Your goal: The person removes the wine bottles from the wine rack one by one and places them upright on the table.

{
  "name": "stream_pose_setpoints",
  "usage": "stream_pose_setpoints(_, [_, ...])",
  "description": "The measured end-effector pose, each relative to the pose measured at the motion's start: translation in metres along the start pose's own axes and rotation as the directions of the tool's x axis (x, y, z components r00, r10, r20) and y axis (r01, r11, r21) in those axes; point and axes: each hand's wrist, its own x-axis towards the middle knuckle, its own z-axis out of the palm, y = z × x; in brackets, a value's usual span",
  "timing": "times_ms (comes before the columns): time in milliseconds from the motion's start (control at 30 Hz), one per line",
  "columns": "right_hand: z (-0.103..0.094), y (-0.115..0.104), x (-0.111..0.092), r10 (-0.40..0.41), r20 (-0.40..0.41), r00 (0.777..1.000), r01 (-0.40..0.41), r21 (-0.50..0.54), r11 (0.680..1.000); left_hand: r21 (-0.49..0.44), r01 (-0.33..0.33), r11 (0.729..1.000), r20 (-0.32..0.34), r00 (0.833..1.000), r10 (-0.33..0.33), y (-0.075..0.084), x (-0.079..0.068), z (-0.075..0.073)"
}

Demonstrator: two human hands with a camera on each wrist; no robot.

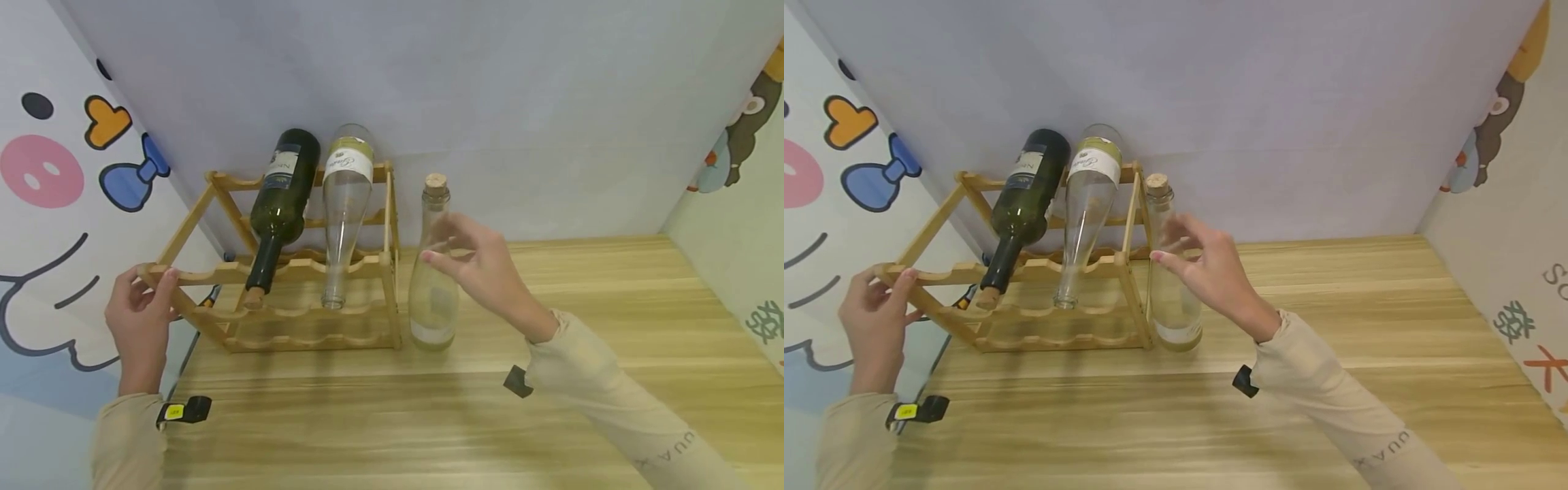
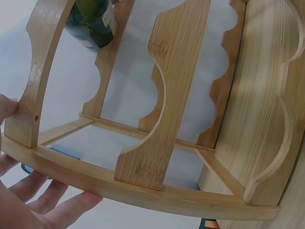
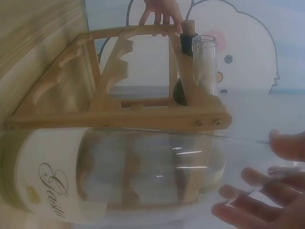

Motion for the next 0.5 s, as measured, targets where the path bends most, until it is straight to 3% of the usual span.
stream_pose_setpoints(500, [-0.002, 0.012, 0.018, -0.009, -0.022, 1.000, 0.007, -0.072, 0.997, 0.031, -0.007, 0.999, -0.008, 1.000, 0.007, -0.001, 0.001, 0.001])
